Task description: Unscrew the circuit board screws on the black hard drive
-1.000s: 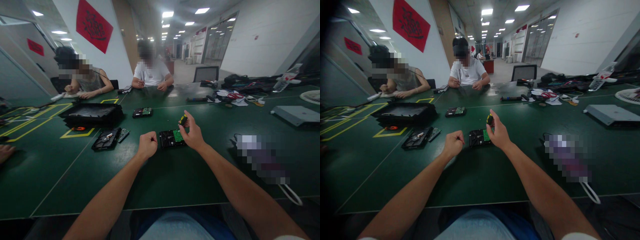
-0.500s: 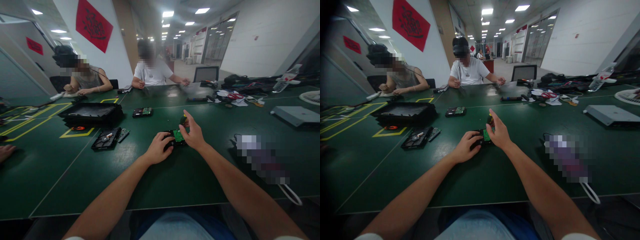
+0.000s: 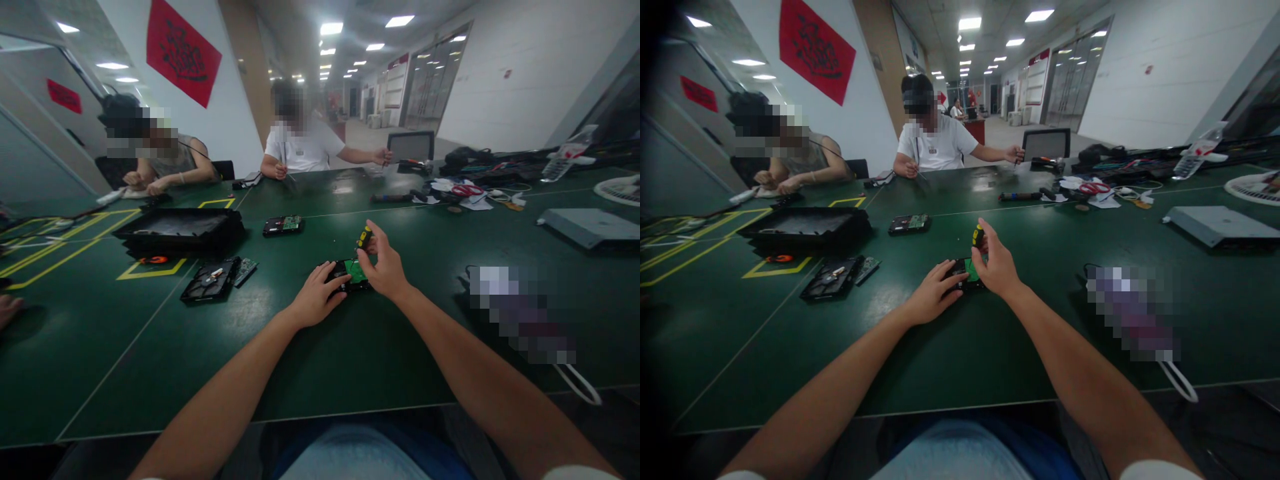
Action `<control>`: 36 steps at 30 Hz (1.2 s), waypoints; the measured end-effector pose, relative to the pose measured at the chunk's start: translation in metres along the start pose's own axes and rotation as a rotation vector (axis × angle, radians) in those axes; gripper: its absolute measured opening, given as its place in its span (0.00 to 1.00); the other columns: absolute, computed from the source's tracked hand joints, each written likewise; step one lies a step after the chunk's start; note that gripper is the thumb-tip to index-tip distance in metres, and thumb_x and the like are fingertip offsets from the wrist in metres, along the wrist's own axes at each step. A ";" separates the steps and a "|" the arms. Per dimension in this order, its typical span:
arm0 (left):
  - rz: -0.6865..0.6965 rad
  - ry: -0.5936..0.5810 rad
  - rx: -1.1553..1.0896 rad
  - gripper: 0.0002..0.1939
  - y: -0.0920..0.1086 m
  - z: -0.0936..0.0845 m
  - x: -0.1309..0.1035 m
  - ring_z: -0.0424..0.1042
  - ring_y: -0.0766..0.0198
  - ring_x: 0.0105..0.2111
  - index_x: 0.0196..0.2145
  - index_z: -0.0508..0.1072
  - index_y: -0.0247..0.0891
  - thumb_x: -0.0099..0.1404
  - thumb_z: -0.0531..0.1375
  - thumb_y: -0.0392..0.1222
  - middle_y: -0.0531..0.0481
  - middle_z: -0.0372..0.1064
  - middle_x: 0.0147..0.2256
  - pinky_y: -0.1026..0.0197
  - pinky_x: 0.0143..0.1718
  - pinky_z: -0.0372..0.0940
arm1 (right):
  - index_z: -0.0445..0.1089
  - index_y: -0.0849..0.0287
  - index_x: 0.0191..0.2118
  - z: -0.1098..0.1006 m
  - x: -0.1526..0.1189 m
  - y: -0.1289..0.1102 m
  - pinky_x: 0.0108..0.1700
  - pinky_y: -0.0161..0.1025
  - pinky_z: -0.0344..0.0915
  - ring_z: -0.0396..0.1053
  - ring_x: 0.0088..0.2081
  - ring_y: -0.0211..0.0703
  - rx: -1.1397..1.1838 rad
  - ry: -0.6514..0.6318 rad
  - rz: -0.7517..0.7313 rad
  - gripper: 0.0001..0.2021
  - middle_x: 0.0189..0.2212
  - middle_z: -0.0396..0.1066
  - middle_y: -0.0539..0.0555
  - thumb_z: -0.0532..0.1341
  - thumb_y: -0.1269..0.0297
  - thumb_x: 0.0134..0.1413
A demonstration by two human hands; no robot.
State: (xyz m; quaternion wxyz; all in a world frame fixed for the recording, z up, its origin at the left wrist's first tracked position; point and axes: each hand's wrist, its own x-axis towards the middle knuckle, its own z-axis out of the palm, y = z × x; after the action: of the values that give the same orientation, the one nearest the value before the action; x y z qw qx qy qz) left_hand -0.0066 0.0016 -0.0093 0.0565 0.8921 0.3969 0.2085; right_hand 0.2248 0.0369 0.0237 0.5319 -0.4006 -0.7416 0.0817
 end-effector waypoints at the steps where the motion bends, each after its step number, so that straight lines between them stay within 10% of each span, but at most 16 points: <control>1: -0.001 0.003 -0.003 0.24 -0.001 0.000 0.000 0.48 0.42 0.74 0.67 0.68 0.46 0.76 0.58 0.47 0.39 0.50 0.73 0.34 0.71 0.51 | 0.47 0.45 0.74 0.000 0.000 0.000 0.51 0.55 0.78 0.78 0.42 0.50 0.005 -0.003 0.004 0.34 0.46 0.76 0.55 0.59 0.60 0.67; 36: 0.015 0.030 -0.012 0.23 -0.004 0.003 -0.001 0.51 0.41 0.73 0.66 0.69 0.45 0.75 0.59 0.45 0.38 0.53 0.72 0.33 0.70 0.53 | 0.47 0.47 0.74 0.001 -0.001 0.002 0.48 0.53 0.78 0.78 0.40 0.48 0.015 -0.006 0.022 0.34 0.43 0.76 0.55 0.59 0.58 0.68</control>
State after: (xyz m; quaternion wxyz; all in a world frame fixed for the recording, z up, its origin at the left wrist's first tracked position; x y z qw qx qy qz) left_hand -0.0086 0.0042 -0.0130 0.0544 0.8914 0.3896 0.2250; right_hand 0.2252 0.0378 0.0211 0.5318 -0.4047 -0.7380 0.0943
